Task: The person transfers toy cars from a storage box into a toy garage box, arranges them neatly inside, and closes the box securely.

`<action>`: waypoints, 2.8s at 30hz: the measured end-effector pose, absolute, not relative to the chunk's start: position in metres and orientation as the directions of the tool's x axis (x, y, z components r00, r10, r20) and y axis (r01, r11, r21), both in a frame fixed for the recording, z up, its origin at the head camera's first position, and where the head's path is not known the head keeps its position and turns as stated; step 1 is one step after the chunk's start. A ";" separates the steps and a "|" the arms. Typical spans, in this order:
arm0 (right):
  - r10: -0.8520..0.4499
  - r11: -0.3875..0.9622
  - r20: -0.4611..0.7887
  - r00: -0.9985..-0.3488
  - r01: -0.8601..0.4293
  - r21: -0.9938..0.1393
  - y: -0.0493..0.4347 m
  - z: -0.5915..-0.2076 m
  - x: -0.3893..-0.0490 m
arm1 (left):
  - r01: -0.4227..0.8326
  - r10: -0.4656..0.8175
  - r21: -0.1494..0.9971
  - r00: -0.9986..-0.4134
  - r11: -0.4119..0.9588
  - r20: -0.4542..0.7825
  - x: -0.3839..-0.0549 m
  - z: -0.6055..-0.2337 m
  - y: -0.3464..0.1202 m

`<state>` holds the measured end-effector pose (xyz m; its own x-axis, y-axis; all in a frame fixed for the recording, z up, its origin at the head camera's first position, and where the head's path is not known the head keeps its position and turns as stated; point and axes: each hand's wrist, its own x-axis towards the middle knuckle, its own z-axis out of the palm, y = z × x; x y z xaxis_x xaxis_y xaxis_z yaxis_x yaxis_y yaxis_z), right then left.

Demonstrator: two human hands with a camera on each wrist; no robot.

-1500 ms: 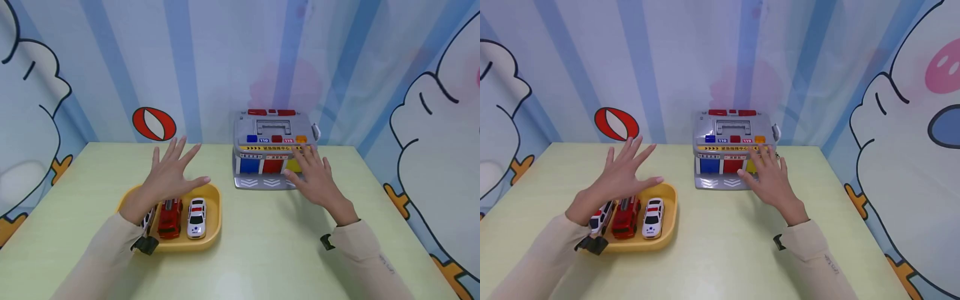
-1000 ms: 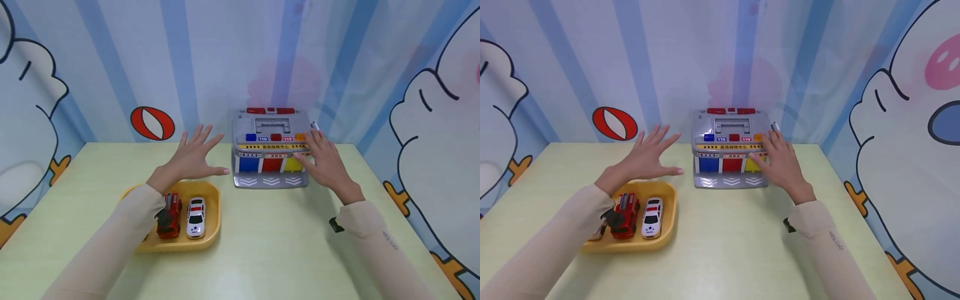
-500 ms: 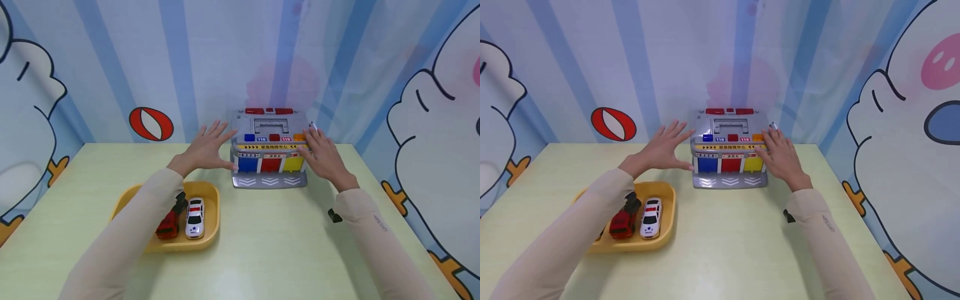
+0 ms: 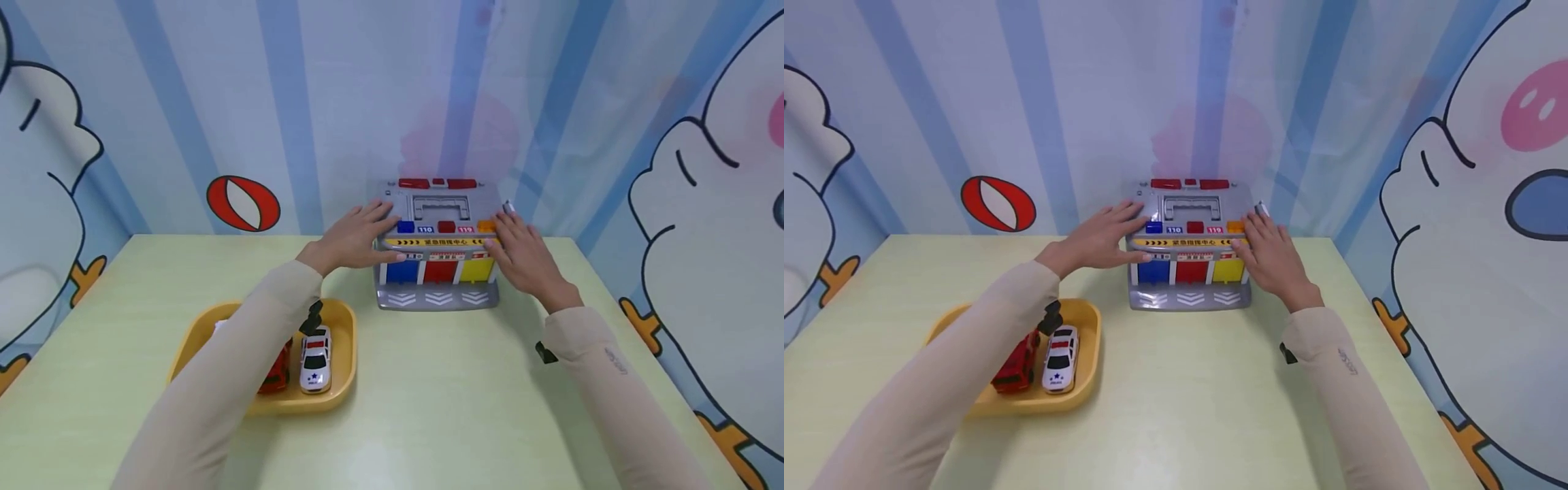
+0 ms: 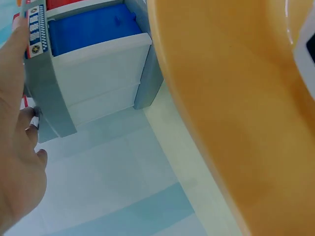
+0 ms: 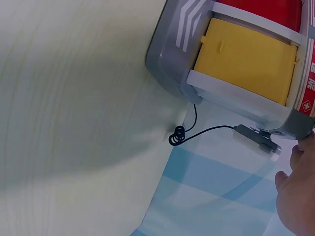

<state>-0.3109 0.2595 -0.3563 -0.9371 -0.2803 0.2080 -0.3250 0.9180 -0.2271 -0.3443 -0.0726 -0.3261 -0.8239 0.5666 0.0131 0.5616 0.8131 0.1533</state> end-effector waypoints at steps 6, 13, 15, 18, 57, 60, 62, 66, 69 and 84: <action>-0.290 0.910 0.200 -0.936 -0.334 -0.244 0.258 -0.362 -0.309 | 0.588 0.590 0.090 -0.807 0.804 -0.001 -0.344 -0.331 -0.072; -0.317 0.910 0.196 -0.928 -0.356 -0.212 0.258 -0.356 -0.313 | 0.612 0.612 0.066 -0.791 0.788 0.023 -0.342 -0.332 -0.076; -0.320 0.911 0.188 -0.928 -0.357 -0.208 0.258 -0.352 -0.316 | 0.608 0.608 0.060 -0.794 0.792 0.028 -0.342 -0.334 -0.077; -0.314 0.916 0.180 -0.932 -0.347 -0.200 0.259 -0.347 -0.319 | 0.612 0.611 0.033 -0.791 0.790 0.038 -0.344 -0.335 -0.077; -0.287 0.903 0.233 -0.929 -0.344 -0.259 0.259 -0.363 -0.329 | 0.665 0.683 0.221 -0.731 0.713 -0.002 -0.345 -0.323 -0.082; -0.289 0.901 0.233 -0.929 -0.346 -0.263 0.259 -0.363 -0.328 | 0.663 0.680 0.218 -0.734 0.716 0.000 -0.343 -0.323 -0.082; -0.291 0.900 0.232 -0.928 -0.348 -0.264 0.260 -0.363 -0.327 | 0.663 0.678 0.213 -0.735 0.717 0.007 -0.342 -0.323 -0.081; -0.296 0.893 0.234 -0.926 -0.355 -0.276 0.259 -0.360 -0.325 | 0.666 0.675 0.191 -0.738 0.721 0.027 -0.340 -0.324 -0.080; -0.300 0.889 0.237 -0.924 -0.361 -0.281 0.259 -0.359 -0.324 | 0.665 0.670 0.176 -0.742 0.726 0.041 -0.339 -0.325 -0.080; -0.321 0.889 0.225 -0.920 -0.375 -0.264 0.260 -0.351 -0.320 | 0.659 0.661 0.204 -0.747 0.723 0.072 -0.336 -0.328 -0.080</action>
